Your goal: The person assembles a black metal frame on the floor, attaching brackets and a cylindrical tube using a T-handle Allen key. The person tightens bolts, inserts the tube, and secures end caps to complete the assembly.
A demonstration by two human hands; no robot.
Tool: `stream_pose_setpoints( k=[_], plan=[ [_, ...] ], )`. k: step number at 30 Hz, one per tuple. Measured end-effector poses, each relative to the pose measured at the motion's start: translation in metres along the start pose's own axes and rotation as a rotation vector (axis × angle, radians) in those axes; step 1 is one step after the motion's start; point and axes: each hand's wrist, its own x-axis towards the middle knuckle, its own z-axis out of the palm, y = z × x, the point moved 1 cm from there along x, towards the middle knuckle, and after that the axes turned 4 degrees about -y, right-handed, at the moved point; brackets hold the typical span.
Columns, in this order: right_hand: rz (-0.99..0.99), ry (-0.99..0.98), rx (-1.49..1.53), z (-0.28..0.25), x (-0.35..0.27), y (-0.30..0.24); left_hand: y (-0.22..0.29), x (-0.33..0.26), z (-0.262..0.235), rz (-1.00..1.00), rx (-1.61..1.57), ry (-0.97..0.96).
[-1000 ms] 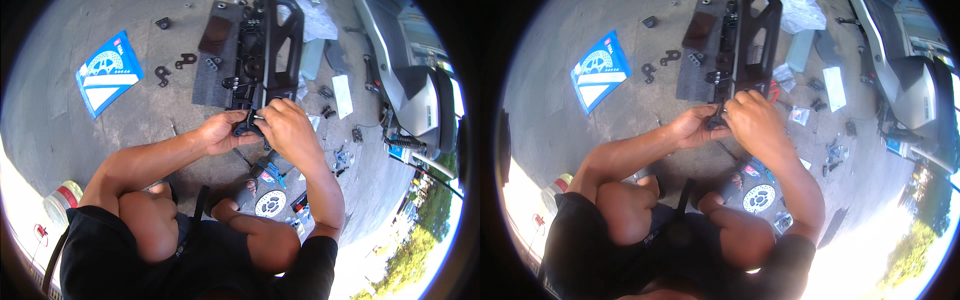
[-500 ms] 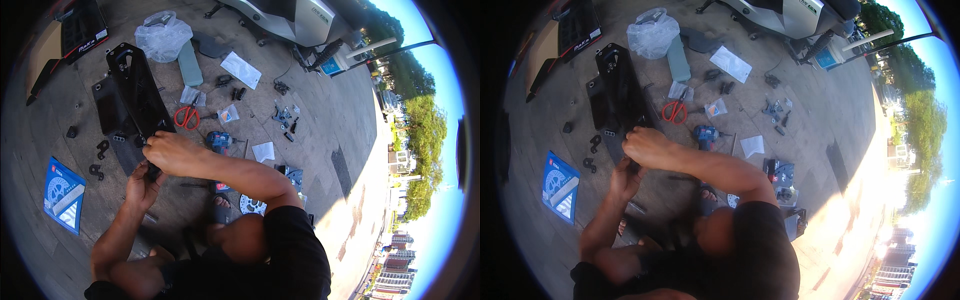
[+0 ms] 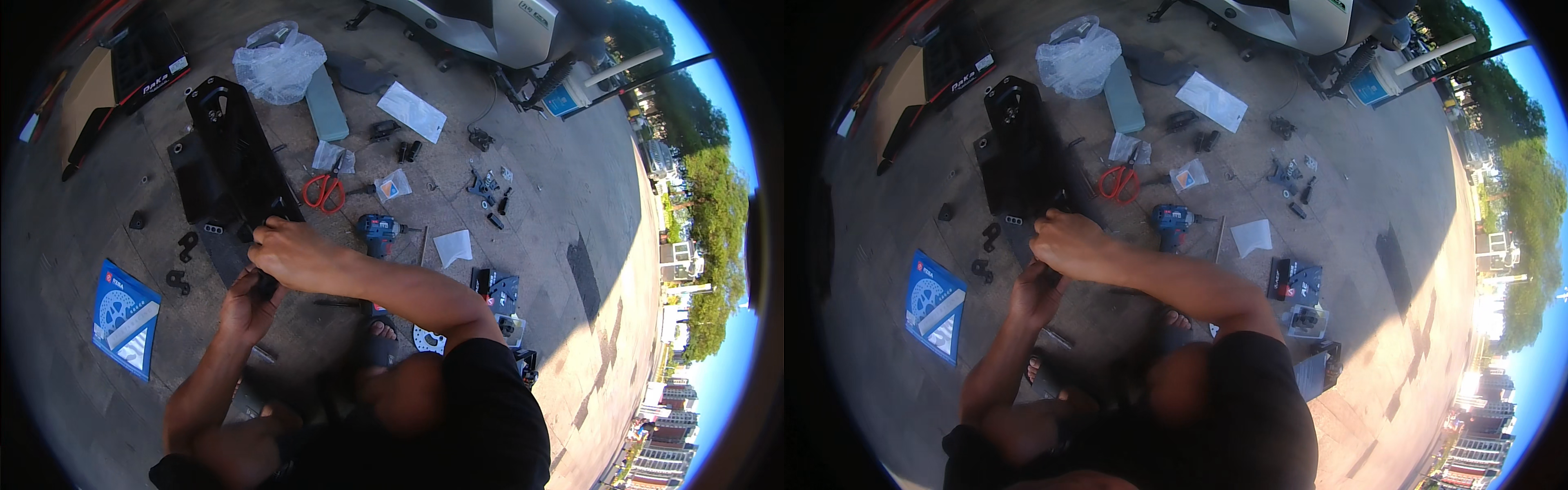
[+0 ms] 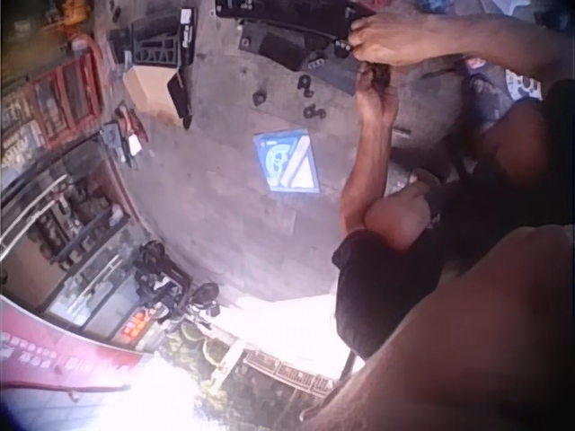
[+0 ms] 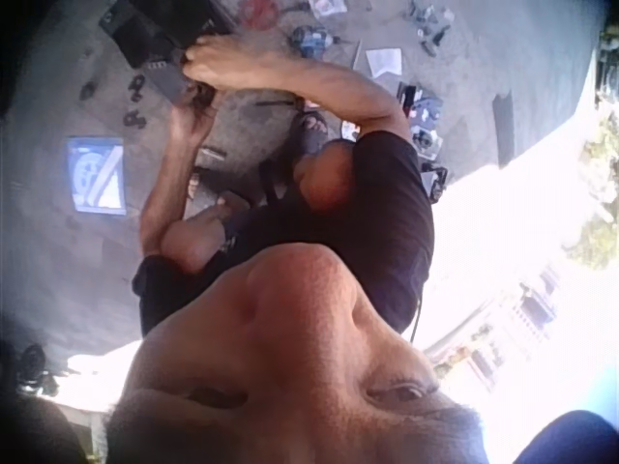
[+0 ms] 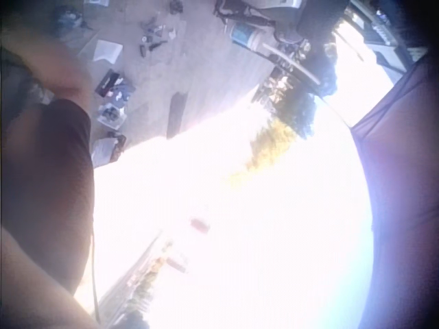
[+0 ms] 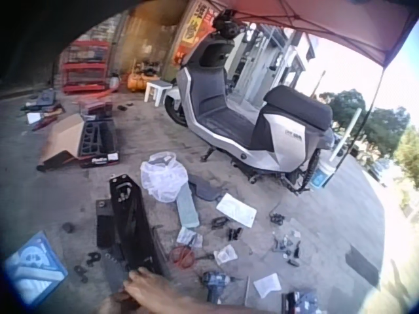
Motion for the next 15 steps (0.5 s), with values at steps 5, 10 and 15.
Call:
stream_pose_setpoints(
  k=[5,10,15],
  plan=[
    [-0.004,-0.042,-0.062,-0.001,0.004,-0.001,0.003,-0.001,0.004,-0.030,0.039,0.060],
    [-0.028,-0.076,-0.048,-0.001,0.003,0.004,0.004,-0.003,0.008,-0.039,0.031,0.043],
    [-0.011,-0.028,0.130,0.000,0.007,0.015,0.004,-0.002,0.003,-0.038,0.006,0.003]
  ],
)
